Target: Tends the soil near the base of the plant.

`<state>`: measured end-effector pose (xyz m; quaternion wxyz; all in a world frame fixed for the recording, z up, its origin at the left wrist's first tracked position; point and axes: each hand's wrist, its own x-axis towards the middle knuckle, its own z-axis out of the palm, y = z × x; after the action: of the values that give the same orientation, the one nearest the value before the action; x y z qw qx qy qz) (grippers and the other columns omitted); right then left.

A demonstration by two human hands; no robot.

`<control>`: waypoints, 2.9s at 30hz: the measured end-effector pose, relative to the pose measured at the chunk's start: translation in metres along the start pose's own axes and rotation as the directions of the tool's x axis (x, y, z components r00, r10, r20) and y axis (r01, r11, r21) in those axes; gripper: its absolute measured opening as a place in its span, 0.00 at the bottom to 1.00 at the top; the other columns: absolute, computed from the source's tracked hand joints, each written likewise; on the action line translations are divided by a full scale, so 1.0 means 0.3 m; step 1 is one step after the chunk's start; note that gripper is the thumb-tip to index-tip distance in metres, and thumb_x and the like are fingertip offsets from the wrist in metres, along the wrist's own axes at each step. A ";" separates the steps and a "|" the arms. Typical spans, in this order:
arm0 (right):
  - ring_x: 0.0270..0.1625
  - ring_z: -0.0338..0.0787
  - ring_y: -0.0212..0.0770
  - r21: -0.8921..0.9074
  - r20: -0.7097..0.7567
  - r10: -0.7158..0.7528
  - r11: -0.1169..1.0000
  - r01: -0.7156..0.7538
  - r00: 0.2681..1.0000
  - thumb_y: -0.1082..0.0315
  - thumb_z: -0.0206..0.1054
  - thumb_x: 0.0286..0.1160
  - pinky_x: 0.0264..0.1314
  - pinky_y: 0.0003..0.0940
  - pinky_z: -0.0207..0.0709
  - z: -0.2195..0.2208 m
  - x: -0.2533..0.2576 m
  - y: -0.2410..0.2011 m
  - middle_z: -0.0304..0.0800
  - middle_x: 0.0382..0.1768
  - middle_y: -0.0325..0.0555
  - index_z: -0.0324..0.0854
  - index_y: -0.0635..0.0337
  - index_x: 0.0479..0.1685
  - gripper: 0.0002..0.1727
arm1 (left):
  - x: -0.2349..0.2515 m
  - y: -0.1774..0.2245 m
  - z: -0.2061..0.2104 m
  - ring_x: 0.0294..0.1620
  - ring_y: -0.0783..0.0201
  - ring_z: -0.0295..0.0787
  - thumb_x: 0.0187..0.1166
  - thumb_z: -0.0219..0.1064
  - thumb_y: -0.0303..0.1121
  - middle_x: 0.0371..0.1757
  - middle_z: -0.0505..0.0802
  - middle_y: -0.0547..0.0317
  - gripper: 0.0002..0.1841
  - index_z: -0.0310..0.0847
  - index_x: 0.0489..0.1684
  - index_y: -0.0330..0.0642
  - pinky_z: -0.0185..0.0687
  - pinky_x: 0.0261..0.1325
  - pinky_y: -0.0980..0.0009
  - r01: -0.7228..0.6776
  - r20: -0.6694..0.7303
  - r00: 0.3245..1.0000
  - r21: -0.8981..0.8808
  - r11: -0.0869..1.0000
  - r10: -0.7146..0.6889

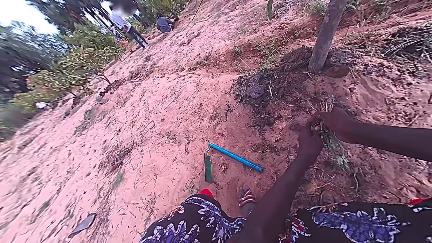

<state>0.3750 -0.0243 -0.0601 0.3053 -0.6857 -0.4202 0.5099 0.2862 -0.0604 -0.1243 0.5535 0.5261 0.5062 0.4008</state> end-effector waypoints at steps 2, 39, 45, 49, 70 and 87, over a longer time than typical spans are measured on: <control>0.56 0.83 0.47 0.052 -0.016 -0.019 0.998 0.020 1.000 0.59 0.56 0.94 0.62 0.49 0.74 0.002 -0.002 -0.010 0.83 0.57 0.60 0.64 0.71 0.75 0.24 | -0.007 0.002 0.016 0.80 0.41 0.72 0.95 0.42 0.26 0.82 0.71 0.25 0.25 0.50 0.90 0.28 0.68 0.80 0.49 0.024 -0.015 1.000 -0.129 0.991 -0.026; 0.59 0.80 0.50 -0.446 0.346 0.024 0.884 0.142 0.938 0.61 0.58 0.93 0.64 0.51 0.72 -0.040 0.099 0.005 0.79 0.61 0.64 0.65 0.72 0.76 0.25 | 0.005 0.044 -0.098 0.23 0.67 0.84 0.95 0.49 0.30 0.33 0.88 0.52 0.14 0.74 0.61 0.26 0.83 0.29 0.73 0.303 0.076 0.953 -0.270 0.914 -0.294; 0.70 0.77 0.57 -0.475 0.369 0.074 0.872 0.120 0.926 0.59 0.60 0.92 0.72 0.56 0.69 -0.038 0.081 0.013 0.73 0.72 0.71 0.59 0.74 0.82 0.31 | 0.013 0.035 -0.103 0.27 0.67 0.85 0.95 0.49 0.30 0.38 0.90 0.51 0.14 0.73 0.61 0.28 0.84 0.34 0.71 0.316 0.052 0.947 -0.342 0.885 -0.318; 0.63 0.79 0.53 -0.478 0.398 0.077 0.868 0.134 0.914 0.59 0.58 0.93 0.68 0.52 0.72 -0.039 0.102 0.017 0.76 0.65 0.67 0.64 0.74 0.75 0.27 | 0.013 0.042 -0.108 0.25 0.67 0.84 0.94 0.50 0.30 0.35 0.89 0.52 0.13 0.74 0.61 0.29 0.83 0.32 0.72 0.316 0.041 0.946 -0.324 0.892 -0.320; 0.62 0.87 0.70 -0.764 0.440 -0.217 0.420 0.490 0.872 0.63 0.60 0.91 0.64 0.68 0.75 -0.049 0.002 -0.114 0.88 0.56 0.70 0.70 0.64 0.82 0.25 | 0.052 0.082 -0.301 0.25 0.66 0.84 0.92 0.55 0.28 0.38 0.90 0.48 0.12 0.76 0.62 0.27 0.81 0.31 0.73 0.044 -0.368 0.902 -0.446 0.894 -0.228; 0.57 0.90 0.65 -0.620 0.660 -0.621 -0.134 0.773 0.422 0.72 0.56 0.89 0.56 0.63 0.80 -0.077 -0.168 -0.169 0.91 0.49 0.62 0.79 0.64 0.70 0.16 | 0.042 0.024 -0.471 0.58 0.58 0.82 0.94 0.48 0.39 0.69 0.77 0.48 0.22 0.60 0.82 0.41 0.81 0.57 0.60 -0.011 -0.484 0.857 -0.365 0.931 -0.180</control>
<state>0.3773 -0.0455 0.0120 0.0768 -0.3505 -0.9334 -0.0037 0.1503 -0.0221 -0.1096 0.5029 0.2698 0.5764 0.5848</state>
